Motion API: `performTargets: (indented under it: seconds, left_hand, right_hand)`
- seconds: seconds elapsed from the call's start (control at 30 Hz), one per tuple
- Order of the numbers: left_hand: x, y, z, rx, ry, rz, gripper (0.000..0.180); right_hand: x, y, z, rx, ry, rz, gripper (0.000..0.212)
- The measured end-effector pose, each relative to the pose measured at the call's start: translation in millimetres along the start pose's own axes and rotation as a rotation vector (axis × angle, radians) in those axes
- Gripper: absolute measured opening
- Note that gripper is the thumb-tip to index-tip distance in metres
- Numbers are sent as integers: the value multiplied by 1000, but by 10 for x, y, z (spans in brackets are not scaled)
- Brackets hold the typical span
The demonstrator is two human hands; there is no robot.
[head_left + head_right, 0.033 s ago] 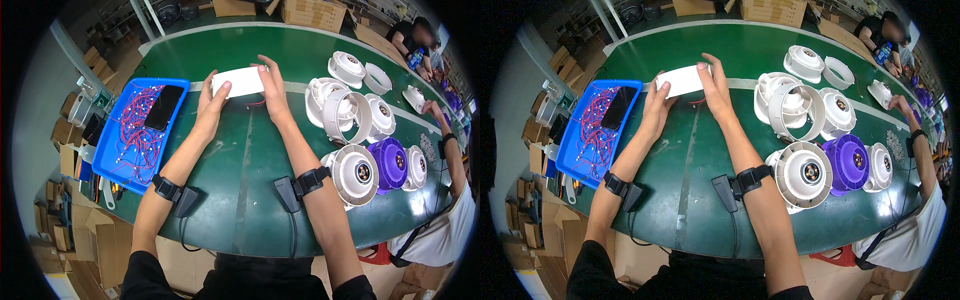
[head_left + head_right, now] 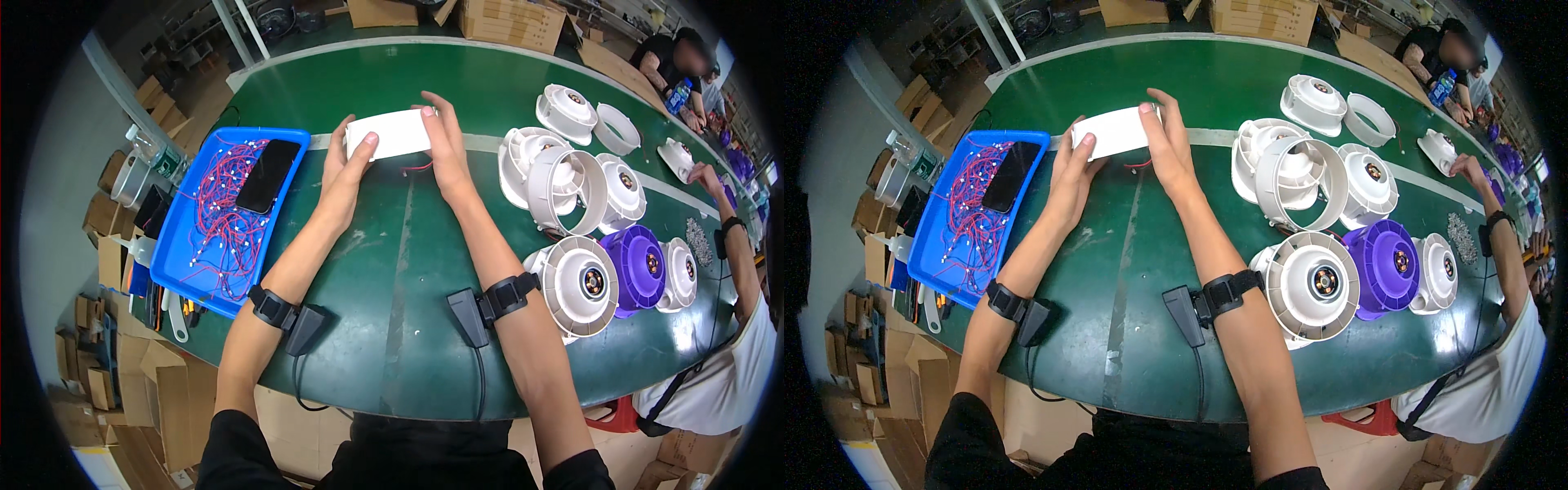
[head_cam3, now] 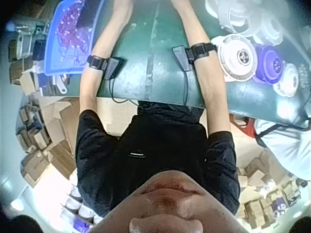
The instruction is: The person assembles white and purple plastic circular components on a green workbench. They pick up white plastic rings and bases, insert small red and blue wires into the center of the bases, and fit the rings onto the bases. The person also handles purple plastic components, attaching wires and assembling them with white parts.
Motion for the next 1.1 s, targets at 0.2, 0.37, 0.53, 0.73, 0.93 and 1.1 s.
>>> performTargets:
  seconds: [0.2, 0.37, 0.53, 0.73, 0.93, 1.1]
  left_hand:
    - [18, -195, -33, 518, 164, -331, 73]
    - [29, -271, -168, 850, 344, -460, 37]
    - [510, -105, -145, 1040, 176, -423, 41]
    - [863, 26, 99, 1185, -71, -634, 45]
    - [393, -830, -1590, 504, 711, -432, 19]
    - [-917, -1193, -2591, 320, 1281, -765, 72]
  right_hand:
    - [106, -124, 165, -42, -195, 3, 45]
    - [112, -111, 261, 0, -267, 59, 43]
    - [112, -154, 250, -206, -406, 200, 61]
    - [113, -208, 88, -180, -305, 47, 48]
    - [42, -112, 173, -363, -207, 365, 14]
    - [-117, -136, -119, -767, -168, 246, 14]
Point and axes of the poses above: each hand's wrist, its own x-axis towards the middle knuckle, its own z-axis out of the back of the hand, y = z × x, the point moved 7 cm from there along x, towards the middle knuckle, and after that the axes turned 15 degrees about -z, right-handed, at the moved point
